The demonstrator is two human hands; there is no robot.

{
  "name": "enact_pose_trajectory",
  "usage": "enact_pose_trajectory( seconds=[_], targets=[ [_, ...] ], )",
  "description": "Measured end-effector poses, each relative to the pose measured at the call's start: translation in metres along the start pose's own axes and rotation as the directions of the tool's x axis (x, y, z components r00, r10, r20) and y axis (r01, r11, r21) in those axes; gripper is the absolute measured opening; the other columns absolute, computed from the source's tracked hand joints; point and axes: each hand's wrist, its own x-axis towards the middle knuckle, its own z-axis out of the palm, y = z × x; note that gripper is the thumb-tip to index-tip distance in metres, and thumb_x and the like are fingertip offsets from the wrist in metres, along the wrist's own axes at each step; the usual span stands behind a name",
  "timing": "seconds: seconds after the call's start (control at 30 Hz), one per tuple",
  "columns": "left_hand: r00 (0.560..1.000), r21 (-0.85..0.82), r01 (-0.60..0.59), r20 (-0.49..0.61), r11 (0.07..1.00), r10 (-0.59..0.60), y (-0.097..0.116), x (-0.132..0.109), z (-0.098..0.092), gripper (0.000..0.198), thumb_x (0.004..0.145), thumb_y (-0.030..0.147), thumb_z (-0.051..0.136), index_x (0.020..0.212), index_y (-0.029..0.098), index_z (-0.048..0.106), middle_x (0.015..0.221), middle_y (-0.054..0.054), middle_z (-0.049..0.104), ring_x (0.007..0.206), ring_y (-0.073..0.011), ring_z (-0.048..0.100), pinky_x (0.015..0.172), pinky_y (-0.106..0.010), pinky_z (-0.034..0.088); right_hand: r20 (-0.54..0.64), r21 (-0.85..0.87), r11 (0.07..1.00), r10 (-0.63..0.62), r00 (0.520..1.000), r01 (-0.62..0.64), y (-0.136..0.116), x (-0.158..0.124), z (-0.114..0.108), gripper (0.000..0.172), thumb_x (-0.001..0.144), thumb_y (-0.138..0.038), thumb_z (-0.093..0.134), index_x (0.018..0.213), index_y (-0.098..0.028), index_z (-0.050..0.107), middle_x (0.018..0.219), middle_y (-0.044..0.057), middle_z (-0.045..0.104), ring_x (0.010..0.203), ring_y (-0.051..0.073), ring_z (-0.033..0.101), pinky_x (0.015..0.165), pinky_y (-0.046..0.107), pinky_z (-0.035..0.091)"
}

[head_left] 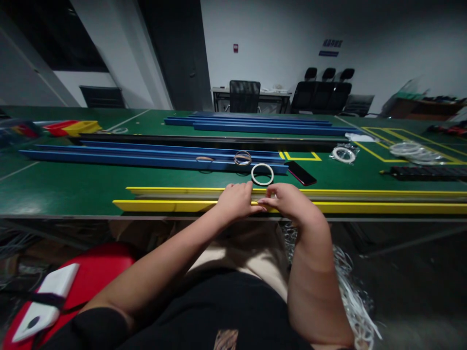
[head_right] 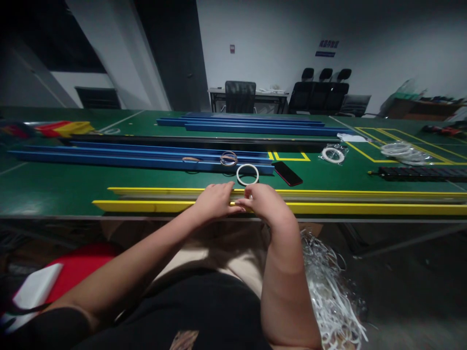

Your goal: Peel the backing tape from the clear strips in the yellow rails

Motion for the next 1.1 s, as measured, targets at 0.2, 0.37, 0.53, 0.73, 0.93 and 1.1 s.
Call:
enact_pose_trajectory(
  seconds=[0.2,0.37,0.53,0.73,0.93,1.1],
  targets=[
    [0.999,0.06,-0.032,-0.033,0.998,0.034,-0.009,0.001,0.0,0.068,0.083,0.081,0.047,0.103,0.017,0.061,0.099,-0.014,0.072,0.097,-0.0322,0.068,0.081,-0.04,0.047,-0.045,-0.064,0.998,-0.017,0.999,0.014,0.012,-0.001,0.006,0.012,0.082,-0.026,0.07,0.078,-0.02,0.061,0.079,0.003,0.067,0.068,0.015,0.053,0.059,0.026,0.034],
    [0.999,0.068,-0.026,-0.022,0.997,0.027,-0.018,-0.004,-0.001,0.066,0.083,0.079,0.049,0.104,0.018,0.062,0.1,-0.012,0.073,0.096,-0.0309,0.069,0.08,-0.038,0.047,-0.113,0.139,0.985,-0.082,0.99,0.098,0.012,-0.004,0.003,0.044,0.08,0.0,0.051,0.114,-0.021,0.067,0.107,0.006,0.074,0.094,0.018,0.065,0.08,0.026,0.046],
    [1.0,0.076,-0.018,-0.002,0.997,0.018,-0.058,-0.029,-0.01,0.072,0.08,0.08,0.053,0.116,0.019,0.062,0.11,-0.012,0.073,0.103,-0.0311,0.068,0.086,-0.039,0.048,-0.16,0.167,0.968,-0.162,0.974,0.188,0.007,-0.002,0.0,0.049,0.077,0.004,0.043,0.11,-0.02,0.072,0.106,0.006,0.073,0.099,0.018,0.064,0.089,0.028,0.046],
    [0.995,0.068,0.07,0.059,0.995,-0.074,-0.126,-0.067,-0.022,0.079,0.077,0.08,0.057,0.128,0.019,0.061,0.125,-0.013,0.07,0.113,-0.0335,0.065,0.096,-0.041,0.048,-0.126,0.097,0.975,-0.185,0.975,0.198,-0.003,-0.003,0.0,0.011,0.089,-0.021,0.057,0.089,-0.019,0.069,0.092,0.005,0.066,0.089,0.018,0.06,0.082,0.028,0.044],
    [0.99,0.015,0.089,0.11,0.996,-0.09,-0.142,-0.075,-0.031,0.081,0.08,0.075,0.056,0.137,0.018,0.057,0.135,-0.014,0.065,0.122,-0.0338,0.061,0.103,-0.043,0.046,-0.193,-0.027,0.985,-0.17,0.966,0.168,-0.007,0.002,0.004,0.028,0.086,-0.039,0.067,0.071,-0.02,0.053,0.078,0.003,0.06,0.071,0.016,0.052,0.064,0.028,0.036],
    [0.998,-0.077,0.028,0.061,0.997,-0.023,-0.109,-0.063,-0.034,0.079,0.084,0.069,0.057,0.144,0.02,0.049,0.142,-0.012,0.06,0.127,-0.029,0.058,0.108,-0.039,0.044,-0.228,0.379,0.91,-0.085,0.97,0.168,-0.014,0.004,0.005,0.013,0.089,-0.017,0.048,0.1,-0.022,0.054,0.097,0.004,0.069,0.072,0.013,0.063,0.068,0.025,0.046]
  ],
)
